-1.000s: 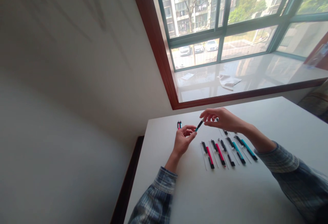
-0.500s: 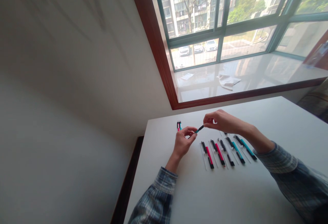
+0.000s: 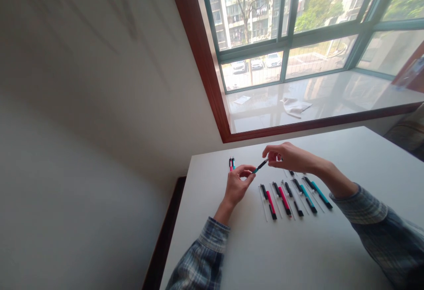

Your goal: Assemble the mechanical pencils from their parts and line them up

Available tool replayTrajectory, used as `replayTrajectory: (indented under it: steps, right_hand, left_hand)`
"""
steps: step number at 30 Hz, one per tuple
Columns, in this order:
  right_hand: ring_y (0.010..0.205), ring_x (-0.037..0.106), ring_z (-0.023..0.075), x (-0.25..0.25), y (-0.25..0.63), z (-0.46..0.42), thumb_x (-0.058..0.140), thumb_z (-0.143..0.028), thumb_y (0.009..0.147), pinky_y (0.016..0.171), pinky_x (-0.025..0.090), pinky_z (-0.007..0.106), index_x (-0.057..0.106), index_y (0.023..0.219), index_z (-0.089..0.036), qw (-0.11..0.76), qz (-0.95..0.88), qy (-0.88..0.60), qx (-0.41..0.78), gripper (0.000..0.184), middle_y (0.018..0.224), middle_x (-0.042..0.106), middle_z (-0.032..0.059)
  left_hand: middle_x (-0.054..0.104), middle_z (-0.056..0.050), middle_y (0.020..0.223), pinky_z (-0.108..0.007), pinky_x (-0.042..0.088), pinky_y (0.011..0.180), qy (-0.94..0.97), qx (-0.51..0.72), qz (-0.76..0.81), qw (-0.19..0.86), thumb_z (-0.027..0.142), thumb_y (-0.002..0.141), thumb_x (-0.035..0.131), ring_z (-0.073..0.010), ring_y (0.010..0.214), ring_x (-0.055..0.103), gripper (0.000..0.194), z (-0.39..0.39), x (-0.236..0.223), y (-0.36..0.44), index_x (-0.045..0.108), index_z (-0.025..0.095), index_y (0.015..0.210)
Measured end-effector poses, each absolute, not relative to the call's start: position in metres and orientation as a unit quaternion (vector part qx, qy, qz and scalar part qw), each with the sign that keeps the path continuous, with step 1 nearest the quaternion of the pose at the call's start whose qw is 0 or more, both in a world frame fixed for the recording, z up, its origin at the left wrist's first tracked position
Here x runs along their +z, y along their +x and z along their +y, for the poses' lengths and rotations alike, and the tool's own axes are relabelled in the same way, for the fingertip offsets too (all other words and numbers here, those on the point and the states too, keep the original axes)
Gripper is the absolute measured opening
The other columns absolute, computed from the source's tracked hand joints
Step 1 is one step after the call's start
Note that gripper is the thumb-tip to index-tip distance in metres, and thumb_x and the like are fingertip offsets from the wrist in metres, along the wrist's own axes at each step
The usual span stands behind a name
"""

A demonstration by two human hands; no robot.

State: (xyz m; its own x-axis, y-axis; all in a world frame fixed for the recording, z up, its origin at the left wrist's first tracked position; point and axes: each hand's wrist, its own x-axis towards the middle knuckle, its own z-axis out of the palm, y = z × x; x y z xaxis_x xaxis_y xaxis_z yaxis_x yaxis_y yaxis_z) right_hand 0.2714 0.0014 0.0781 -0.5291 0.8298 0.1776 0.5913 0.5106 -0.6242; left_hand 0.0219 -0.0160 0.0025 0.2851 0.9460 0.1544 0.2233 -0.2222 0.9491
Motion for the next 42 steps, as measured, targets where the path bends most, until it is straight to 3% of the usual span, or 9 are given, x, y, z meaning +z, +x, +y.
replayTrajectory:
  steps: [5, 14, 20, 24, 27, 35, 39, 42]
  right_hand:
    - [0.077, 0.069, 0.0225, 0.0782, 0.2678, -0.0001, 0.063, -0.033, 0.093, 0.069, 0.05, 0.033, 0.075, 0.091, -0.022, 0.235, -0.84, -0.43, 0.233, 0.017, 0.087, 0.078, 0.0067]
    - [0.056, 0.056, 0.0186, 0.0794, 0.2659, -0.0027, 0.05, -0.055, 0.102, 0.054, 0.037, 0.033, 0.07, 0.073, -0.022, 0.169, -0.844, -0.459, 0.221, 0.048, 0.063, 0.068, 0.0052]
    - [0.075, 0.069, 0.0206, 0.0755, 0.2704, 0.0021, 0.066, -0.044, 0.093, 0.065, 0.048, 0.03, 0.073, 0.108, -0.023, 0.199, -0.842, -0.436, 0.246, 0.027, 0.088, 0.077, 0.0062]
    - [0.08, 0.069, 0.0198, 0.075, 0.2694, 0.002, 0.061, -0.03, 0.095, 0.071, 0.049, 0.03, 0.073, 0.1, -0.022, 0.209, -0.848, -0.432, 0.225, 0.014, 0.091, 0.077, 0.0053]
    - [0.081, 0.069, 0.0203, 0.0766, 0.2669, -0.0003, 0.06, -0.029, 0.096, 0.072, 0.048, 0.03, 0.072, 0.099, -0.022, 0.199, -0.844, -0.443, 0.227, 0.015, 0.092, 0.077, 0.0058]
    - [0.064, 0.063, 0.0191, 0.0808, 0.2634, -0.0023, 0.047, -0.039, 0.105, 0.062, 0.041, 0.031, 0.07, 0.084, -0.02, 0.14, -0.854, -0.46, 0.201, 0.037, 0.074, 0.074, 0.0063]
    - [0.072, 0.067, 0.0202, 0.0769, 0.2657, -0.0008, 0.059, -0.04, 0.099, 0.062, 0.044, 0.029, 0.07, 0.105, -0.021, 0.169, -0.848, -0.452, 0.218, 0.023, 0.085, 0.076, 0.0062]
    - [0.081, 0.069, 0.0205, 0.0748, 0.2669, 0.0001, 0.063, -0.035, 0.096, 0.069, 0.047, 0.029, 0.07, 0.106, -0.022, 0.192, -0.852, -0.429, 0.229, 0.017, 0.093, 0.077, 0.0059]
  left_hand:
    - [0.078, -0.007, 0.097, -0.034, 0.059, 0.084, 0.67, 0.415, 0.44, 0.43, 0.024, 0.085, 0.075, -0.0195, 0.084, 0.073, 0.015, -0.016, 0.002, 0.0217, 0.078, 0.02, 0.099]
    - [0.078, -0.007, 0.1, -0.034, 0.059, 0.084, 0.701, 0.414, 0.425, 0.395, 0.022, 0.086, 0.072, -0.0189, 0.084, 0.071, 0.015, -0.0174, 0.0029, 0.0229, 0.079, 0.02, 0.099]
    - [0.078, -0.006, 0.098, -0.031, 0.059, 0.083, 0.692, 0.418, 0.433, 0.399, 0.019, 0.087, 0.071, -0.0175, 0.082, 0.072, 0.015, -0.0169, 0.0008, 0.023, 0.078, 0.019, 0.1]
    - [0.078, -0.006, 0.098, -0.03, 0.06, 0.083, 0.688, 0.417, 0.435, 0.404, 0.02, 0.086, 0.071, -0.0172, 0.083, 0.073, 0.015, -0.0166, 0.0002, 0.0232, 0.078, 0.019, 0.1]
    - [0.079, -0.006, 0.098, -0.03, 0.06, 0.082, 0.689, 0.416, 0.435, 0.403, 0.021, 0.086, 0.071, -0.0172, 0.082, 0.073, 0.015, -0.0166, -0.0001, 0.0233, 0.078, 0.019, 0.1]
    - [0.079, -0.006, 0.099, -0.03, 0.06, 0.083, 0.692, 0.417, 0.432, 0.4, 0.019, 0.087, 0.071, -0.0167, 0.082, 0.072, 0.015, -0.0174, 0.0016, 0.024, 0.078, 0.019, 0.1]
    - [0.079, -0.006, 0.099, -0.029, 0.06, 0.082, 0.689, 0.418, 0.435, 0.401, 0.019, 0.087, 0.071, -0.0167, 0.082, 0.073, 0.016, -0.0171, 0.0025, 0.0238, 0.078, 0.019, 0.101]
    - [0.079, -0.006, 0.1, -0.03, 0.06, 0.083, 0.686, 0.419, 0.435, 0.406, 0.019, 0.087, 0.071, -0.017, 0.083, 0.073, 0.016, -0.0169, 0.0027, 0.0238, 0.078, 0.019, 0.101]
